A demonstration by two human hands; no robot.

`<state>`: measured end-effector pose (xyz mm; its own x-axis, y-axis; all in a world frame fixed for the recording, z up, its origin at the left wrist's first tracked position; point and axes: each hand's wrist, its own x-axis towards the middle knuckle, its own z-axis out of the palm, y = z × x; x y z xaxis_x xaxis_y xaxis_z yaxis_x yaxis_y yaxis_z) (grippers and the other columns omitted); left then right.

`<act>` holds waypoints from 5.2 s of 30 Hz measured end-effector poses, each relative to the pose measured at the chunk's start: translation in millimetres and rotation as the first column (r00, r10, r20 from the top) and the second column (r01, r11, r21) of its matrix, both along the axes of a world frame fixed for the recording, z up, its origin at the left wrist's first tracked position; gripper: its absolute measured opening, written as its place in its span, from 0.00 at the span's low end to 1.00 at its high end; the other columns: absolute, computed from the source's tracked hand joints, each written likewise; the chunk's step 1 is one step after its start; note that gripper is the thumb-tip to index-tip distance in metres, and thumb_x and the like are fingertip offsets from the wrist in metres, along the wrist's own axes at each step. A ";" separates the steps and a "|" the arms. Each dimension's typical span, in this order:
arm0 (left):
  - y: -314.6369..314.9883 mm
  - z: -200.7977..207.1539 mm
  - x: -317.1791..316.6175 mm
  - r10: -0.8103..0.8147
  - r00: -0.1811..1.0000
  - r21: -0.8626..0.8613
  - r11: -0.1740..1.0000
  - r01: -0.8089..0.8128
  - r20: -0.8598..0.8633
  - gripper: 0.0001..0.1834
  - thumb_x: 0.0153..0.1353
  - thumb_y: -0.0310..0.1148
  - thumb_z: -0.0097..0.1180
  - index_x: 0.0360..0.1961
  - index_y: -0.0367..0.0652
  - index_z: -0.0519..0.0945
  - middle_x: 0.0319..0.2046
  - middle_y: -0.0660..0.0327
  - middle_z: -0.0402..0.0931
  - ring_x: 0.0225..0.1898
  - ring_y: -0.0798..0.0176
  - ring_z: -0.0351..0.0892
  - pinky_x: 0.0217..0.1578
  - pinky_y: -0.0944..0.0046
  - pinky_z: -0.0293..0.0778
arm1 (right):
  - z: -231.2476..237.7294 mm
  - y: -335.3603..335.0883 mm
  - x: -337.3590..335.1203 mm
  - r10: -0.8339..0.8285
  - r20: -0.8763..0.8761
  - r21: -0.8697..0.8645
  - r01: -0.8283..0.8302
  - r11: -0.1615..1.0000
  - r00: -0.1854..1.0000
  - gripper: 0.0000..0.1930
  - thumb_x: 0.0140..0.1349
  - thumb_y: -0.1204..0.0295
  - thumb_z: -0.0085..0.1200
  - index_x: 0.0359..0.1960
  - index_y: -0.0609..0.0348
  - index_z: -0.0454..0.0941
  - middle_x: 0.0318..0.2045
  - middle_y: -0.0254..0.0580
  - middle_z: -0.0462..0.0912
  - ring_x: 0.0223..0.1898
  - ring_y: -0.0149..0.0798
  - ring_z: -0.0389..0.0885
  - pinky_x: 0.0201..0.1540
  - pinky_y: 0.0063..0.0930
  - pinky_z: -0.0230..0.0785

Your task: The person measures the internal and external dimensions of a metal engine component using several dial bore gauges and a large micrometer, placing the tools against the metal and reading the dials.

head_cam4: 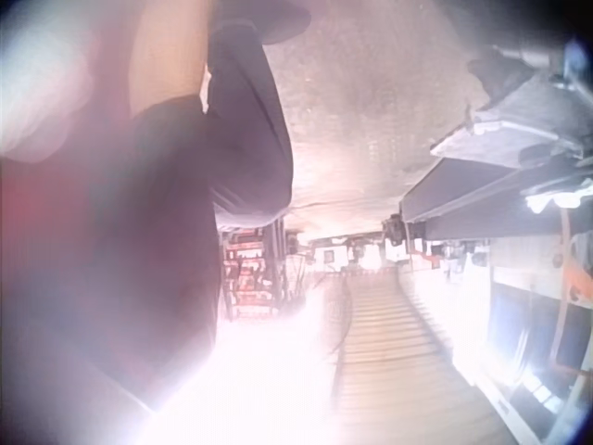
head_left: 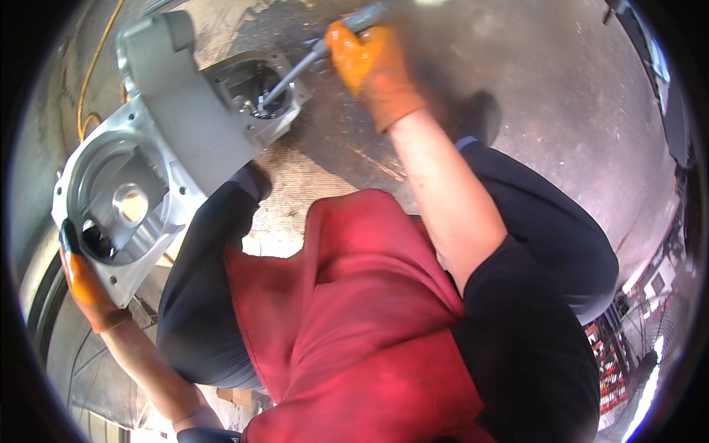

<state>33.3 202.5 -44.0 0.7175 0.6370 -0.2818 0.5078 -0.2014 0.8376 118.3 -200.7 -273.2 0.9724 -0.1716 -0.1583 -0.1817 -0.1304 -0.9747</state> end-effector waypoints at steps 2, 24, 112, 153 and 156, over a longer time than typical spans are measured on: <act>-4.5 3.2 0.3 0.035 0.999 0.019 0.999 -0.035 -0.003 0.26 0.68 0.49 0.58 0.59 0.42 0.76 0.45 0.62 0.80 0.44 0.66 0.78 0.47 0.65 0.75 | 22.7 8.8 -4.1 0.001 -0.062 -0.008 -0.001 1.000 0.998 0.14 0.62 0.63 0.58 0.29 0.65 0.81 0.23 0.40 0.83 0.26 0.34 0.79 0.35 0.33 0.71; -29.9 2.1 6.3 0.023 0.998 0.017 1.000 -0.024 0.051 0.21 0.69 0.47 0.57 0.54 0.42 0.78 0.38 0.66 0.76 0.37 0.72 0.73 0.38 0.71 0.70 | 15.7 3.3 -11.7 -0.079 0.031 0.080 0.077 0.994 0.996 0.14 0.66 0.68 0.54 0.25 0.65 0.80 0.19 0.40 0.81 0.24 0.32 0.78 0.28 0.33 0.68; -37.0 8.9 7.9 0.000 1.000 0.082 0.997 -0.002 0.029 0.24 0.68 0.46 0.58 0.58 0.41 0.78 0.43 0.66 0.79 0.40 0.72 0.75 0.40 0.71 0.69 | 11.2 2.9 -20.9 -0.075 0.010 0.072 0.074 0.995 0.997 0.14 0.66 0.69 0.55 0.25 0.64 0.80 0.21 0.40 0.82 0.25 0.32 0.79 0.29 0.32 0.69; -61.8 14.5 12.1 -0.399 0.917 0.391 0.847 0.360 0.019 0.19 0.68 0.39 0.52 0.53 0.38 0.77 0.36 0.65 0.76 0.36 0.64 0.75 0.41 0.63 0.72 | 72.1 -17.4 -59.1 -0.343 0.135 0.706 0.153 0.692 0.930 0.11 0.66 0.80 0.57 0.48 0.62 0.74 0.33 0.34 0.78 0.32 0.29 0.77 0.32 0.23 0.72; -86.7 25.0 3.6 -0.581 0.808 0.478 0.686 0.549 -0.094 0.23 0.66 0.42 0.52 0.55 0.35 0.74 0.46 0.53 0.76 0.44 0.61 0.77 0.46 0.61 0.73 | 149.1 -31.1 -79.0 -0.398 0.159 0.632 0.216 0.744 0.904 0.08 0.71 0.75 0.49 0.48 0.65 0.73 0.34 0.40 0.78 0.29 0.35 0.77 0.29 0.30 0.73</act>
<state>36.9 115.8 -19.0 0.9896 0.1433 -0.0095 0.1215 -0.8001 0.5875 39.3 -231.9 -124.1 0.9002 -0.4293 -0.0736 0.1683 0.4986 -0.8503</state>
